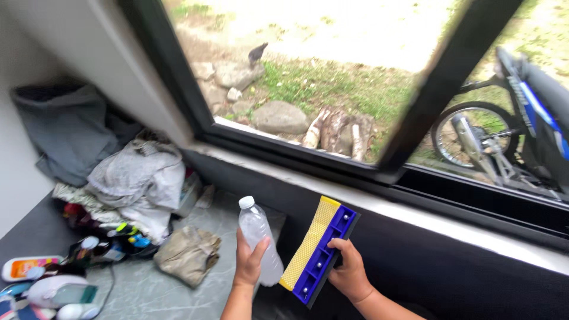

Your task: The person cleans the window frame using a cloth, wiping the vertical and horizontal sections. They then pick up a squeegee and a water bottle, preparing to clean the glass.

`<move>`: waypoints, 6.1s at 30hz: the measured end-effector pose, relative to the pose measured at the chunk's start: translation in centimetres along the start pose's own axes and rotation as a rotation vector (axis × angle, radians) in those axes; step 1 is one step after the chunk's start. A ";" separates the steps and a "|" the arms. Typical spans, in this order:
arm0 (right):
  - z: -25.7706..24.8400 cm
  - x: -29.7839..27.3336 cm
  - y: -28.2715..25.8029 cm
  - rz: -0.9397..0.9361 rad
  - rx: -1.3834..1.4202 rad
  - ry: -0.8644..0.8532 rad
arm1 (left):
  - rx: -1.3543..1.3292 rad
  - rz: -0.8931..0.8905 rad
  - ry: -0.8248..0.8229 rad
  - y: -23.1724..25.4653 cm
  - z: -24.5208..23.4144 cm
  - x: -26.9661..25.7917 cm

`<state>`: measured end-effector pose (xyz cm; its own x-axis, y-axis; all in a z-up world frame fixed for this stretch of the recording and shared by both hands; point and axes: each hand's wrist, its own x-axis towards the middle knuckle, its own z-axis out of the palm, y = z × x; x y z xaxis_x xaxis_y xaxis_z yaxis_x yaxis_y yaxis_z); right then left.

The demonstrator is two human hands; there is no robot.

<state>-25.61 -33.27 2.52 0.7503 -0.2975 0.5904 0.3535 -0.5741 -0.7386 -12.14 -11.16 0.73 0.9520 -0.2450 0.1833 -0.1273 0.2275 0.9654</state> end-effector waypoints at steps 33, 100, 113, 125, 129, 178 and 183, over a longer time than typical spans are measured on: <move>-40.4 -3.5 7.4 0.039 -0.350 0.670 | -0.083 -0.337 -0.664 7.8 44.6 -7.2; -43.3 1.2 2.7 -0.078 -0.363 0.749 | -0.177 -0.646 -0.883 22.2 51.4 -3.8; -43.3 0.9 4.9 -0.107 -0.321 0.756 | -0.065 -0.576 -0.898 19.4 50.2 -2.7; -43.4 0.8 4.8 -0.076 -0.439 0.745 | -0.075 -0.639 -0.885 18.4 48.4 -0.8; -43.2 0.3 5.0 -0.056 -0.381 0.762 | -0.210 -0.740 -0.752 17.0 46.4 -0.1; -42.3 0.9 4.1 -0.026 -0.443 0.804 | -0.574 -0.861 -1.029 18.7 50.4 -4.4; -41.5 5.8 3.5 -0.184 -0.435 0.817 | -0.606 -0.795 -0.983 18.1 45.4 -2.4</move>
<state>-43.19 -68.69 16.83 0.0213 -0.5215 0.8530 0.0641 -0.8507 -0.5217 -29.38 -49.29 26.14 0.0975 -0.9927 -0.0711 0.7252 0.0219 0.6882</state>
